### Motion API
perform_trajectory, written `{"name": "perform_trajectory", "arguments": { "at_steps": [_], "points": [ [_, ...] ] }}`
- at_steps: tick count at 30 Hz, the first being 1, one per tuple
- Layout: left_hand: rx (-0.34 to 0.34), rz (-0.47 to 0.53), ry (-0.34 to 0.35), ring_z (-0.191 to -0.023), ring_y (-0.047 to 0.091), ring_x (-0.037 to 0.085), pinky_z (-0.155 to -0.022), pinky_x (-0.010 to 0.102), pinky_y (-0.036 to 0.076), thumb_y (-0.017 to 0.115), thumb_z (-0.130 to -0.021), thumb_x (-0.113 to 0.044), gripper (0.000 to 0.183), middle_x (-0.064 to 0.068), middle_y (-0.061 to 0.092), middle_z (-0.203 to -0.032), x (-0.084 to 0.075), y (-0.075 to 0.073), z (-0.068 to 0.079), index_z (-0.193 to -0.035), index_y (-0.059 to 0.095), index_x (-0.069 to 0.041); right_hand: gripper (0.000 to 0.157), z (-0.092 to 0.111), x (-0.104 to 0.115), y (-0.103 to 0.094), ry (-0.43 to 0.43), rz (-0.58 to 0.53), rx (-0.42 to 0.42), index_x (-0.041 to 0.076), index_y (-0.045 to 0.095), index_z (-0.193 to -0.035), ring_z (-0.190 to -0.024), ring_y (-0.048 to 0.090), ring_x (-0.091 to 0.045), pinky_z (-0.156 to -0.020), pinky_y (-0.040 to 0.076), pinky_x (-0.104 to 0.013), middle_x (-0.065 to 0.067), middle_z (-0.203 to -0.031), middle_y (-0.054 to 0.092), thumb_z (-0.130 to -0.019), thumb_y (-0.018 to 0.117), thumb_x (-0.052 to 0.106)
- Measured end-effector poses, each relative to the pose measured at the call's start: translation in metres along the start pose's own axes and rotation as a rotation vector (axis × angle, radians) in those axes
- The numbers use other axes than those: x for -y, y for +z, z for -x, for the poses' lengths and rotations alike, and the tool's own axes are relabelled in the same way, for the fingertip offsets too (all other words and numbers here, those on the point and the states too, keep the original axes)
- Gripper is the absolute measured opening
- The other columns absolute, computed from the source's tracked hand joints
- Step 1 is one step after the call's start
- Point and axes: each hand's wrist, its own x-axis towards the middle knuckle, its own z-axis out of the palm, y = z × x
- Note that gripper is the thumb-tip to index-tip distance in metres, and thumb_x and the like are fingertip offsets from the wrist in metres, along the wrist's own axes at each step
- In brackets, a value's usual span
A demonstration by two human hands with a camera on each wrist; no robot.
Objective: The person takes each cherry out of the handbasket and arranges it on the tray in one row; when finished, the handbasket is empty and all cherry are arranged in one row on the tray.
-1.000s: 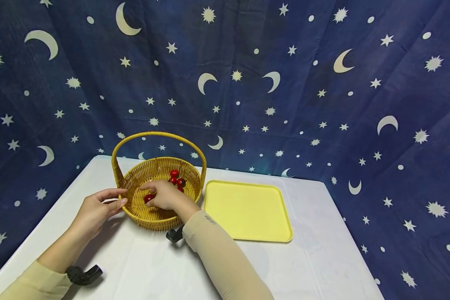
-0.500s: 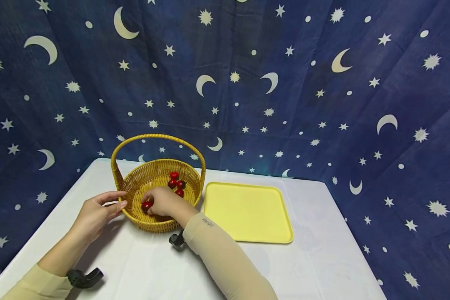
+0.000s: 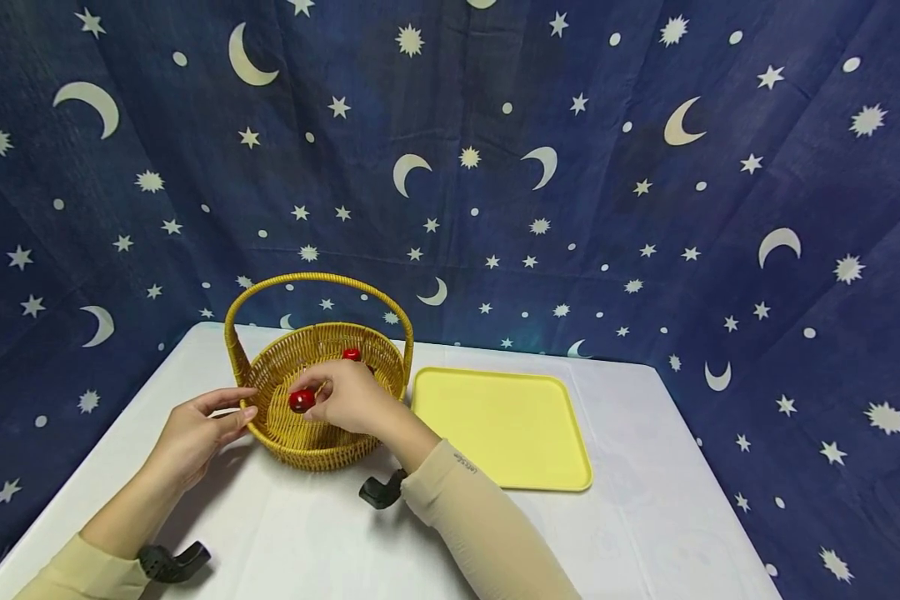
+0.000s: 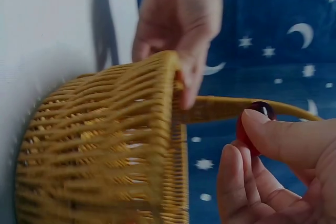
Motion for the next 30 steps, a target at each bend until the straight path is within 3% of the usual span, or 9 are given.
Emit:
{"name": "perform_trajectory", "arguments": {
  "at_steps": [5, 10, 18, 23, 30],
  "points": [
    [-0.004, 0.000, -0.008, -0.087, 0.072, 0.002, -0.082, 0.023, 0.068, 0.078, -0.099, -0.006, 0.045, 0.004, 0.063, -0.116, 0.002, 0.000, -0.001, -0.141, 0.067, 0.002, 0.036, 0.038, -0.008, -0.021, -0.010, -0.012, -0.046, 0.025, 0.082, -0.115, -0.082, 0.063, -0.012, -0.070, 0.056, -0.023, 0.004, -0.093, 0.068, -0.086, 0.089, 0.006],
    [-0.002, -0.002, -0.005, -0.088, 0.072, 0.003, -0.082, 0.023, 0.068, 0.077, -0.099, -0.005, 0.043, 0.003, 0.062, -0.114, 0.001, 0.000, -0.001, -0.140, 0.067, 0.003, 0.035, 0.073, -0.028, -0.035, 0.008, 0.002, -0.054, 0.021, 0.082, -0.116, -0.085, 0.066, -0.014, -0.074, 0.060, -0.026, 0.005, -0.098, 0.068, -0.086, 0.088, 0.004],
    [0.008, 0.012, 0.021, -0.087, 0.073, 0.003, -0.082, 0.024, 0.068, 0.079, -0.098, -0.006, 0.042, -0.002, 0.064, -0.108, -0.001, 0.002, 0.001, -0.138, 0.068, 0.003, 0.038, 0.110, -0.071, -0.059, 0.064, -0.026, -0.121, 0.017, 0.082, -0.114, -0.088, 0.068, -0.018, -0.074, 0.060, -0.027, 0.001, -0.102, 0.075, -0.082, 0.086, -0.003],
    [0.005, 0.016, 0.034, -0.088, 0.073, 0.004, -0.083, 0.025, 0.068, 0.078, -0.098, -0.006, 0.040, -0.001, 0.063, -0.109, 0.000, 0.002, 0.001, -0.136, 0.069, 0.002, 0.037, 0.110, -0.098, -0.069, 0.115, -0.041, -0.140, 0.013, 0.081, -0.112, -0.085, 0.068, -0.019, -0.072, 0.058, -0.026, -0.005, -0.103, 0.077, -0.080, 0.085, -0.006],
    [0.000, 0.011, 0.026, -0.088, 0.073, 0.004, -0.084, 0.025, 0.068, 0.078, -0.099, -0.007, 0.042, -0.001, 0.063, -0.111, 0.001, -0.001, 0.000, -0.139, 0.068, 0.003, 0.039, 0.084, -0.130, -0.058, 0.240, -0.008, -0.228, 0.013, 0.082, -0.109, -0.080, 0.066, -0.016, -0.063, 0.056, -0.025, -0.003, -0.103, 0.075, -0.080, 0.078, -0.013]
  ]
}}
